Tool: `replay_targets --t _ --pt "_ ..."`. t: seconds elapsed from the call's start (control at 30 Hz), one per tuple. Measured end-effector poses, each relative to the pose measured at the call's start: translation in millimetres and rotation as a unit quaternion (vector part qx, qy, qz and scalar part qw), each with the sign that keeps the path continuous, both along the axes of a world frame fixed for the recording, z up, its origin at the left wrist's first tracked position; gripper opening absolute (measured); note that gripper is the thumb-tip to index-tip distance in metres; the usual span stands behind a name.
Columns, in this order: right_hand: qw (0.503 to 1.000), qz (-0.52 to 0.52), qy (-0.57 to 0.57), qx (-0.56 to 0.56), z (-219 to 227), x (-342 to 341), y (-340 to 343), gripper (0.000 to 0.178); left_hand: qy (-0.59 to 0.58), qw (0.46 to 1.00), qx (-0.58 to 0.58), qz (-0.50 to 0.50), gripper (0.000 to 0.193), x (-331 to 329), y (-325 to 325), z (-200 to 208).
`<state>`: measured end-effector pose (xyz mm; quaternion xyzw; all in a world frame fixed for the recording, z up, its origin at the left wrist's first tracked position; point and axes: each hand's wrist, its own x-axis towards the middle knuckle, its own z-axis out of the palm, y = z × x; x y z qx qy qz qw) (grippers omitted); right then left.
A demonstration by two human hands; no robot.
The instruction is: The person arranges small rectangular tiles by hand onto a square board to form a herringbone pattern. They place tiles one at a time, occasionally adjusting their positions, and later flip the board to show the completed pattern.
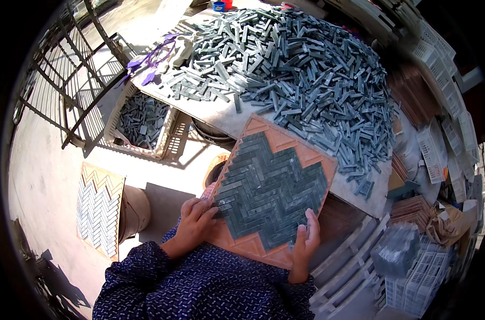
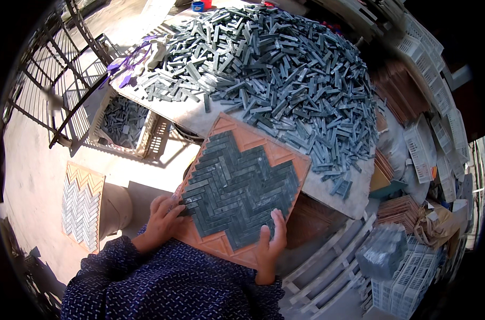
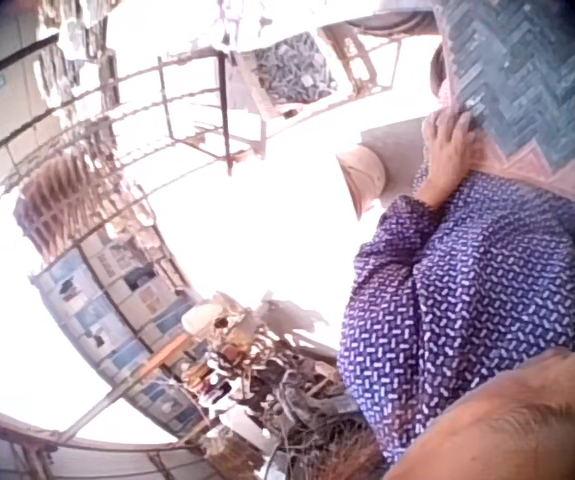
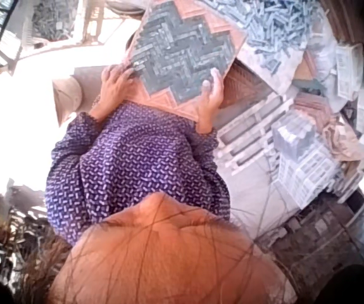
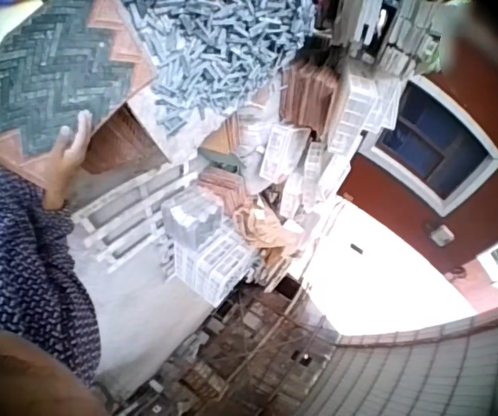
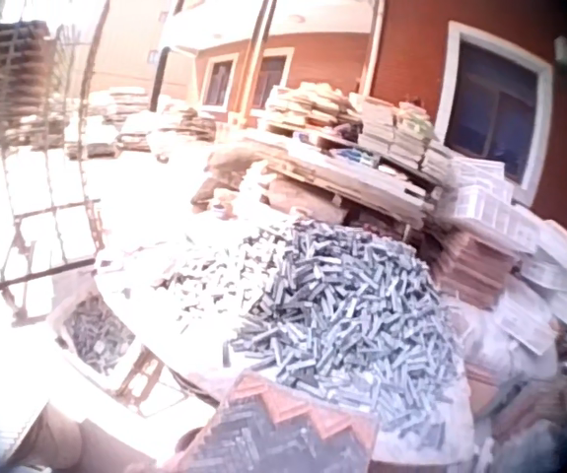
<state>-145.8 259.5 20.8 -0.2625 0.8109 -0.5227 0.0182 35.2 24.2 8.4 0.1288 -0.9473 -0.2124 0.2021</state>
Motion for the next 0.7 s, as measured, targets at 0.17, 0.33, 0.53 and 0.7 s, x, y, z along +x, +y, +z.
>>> replay_targets --t 0.17,0.33,0.53,0.7 --pt "1.0 -0.002 -0.02 0.012 -1.0 0.8 -0.1 0.036 0.014 1.0 0.009 -0.009 0.037 -1.7 -0.4 -1.6" --pt "0.999 -0.031 -0.006 -0.008 -1.3 2.3 -7.5 0.032 0.011 0.999 0.022 -0.024 0.035 -7.0 -6.5 7.7" --pt "0.999 -0.039 0.002 -0.002 1.9 2.2 -5.5 0.032 0.025 0.998 0.05 0.021 0.028 -38.5 -19.5 14.6" --pt "1.0 -0.019 -0.009 0.016 -0.7 1.3 1.6 0.035 0.015 0.997 0.072 0.012 0.021 -40.6 -18.3 3.5"
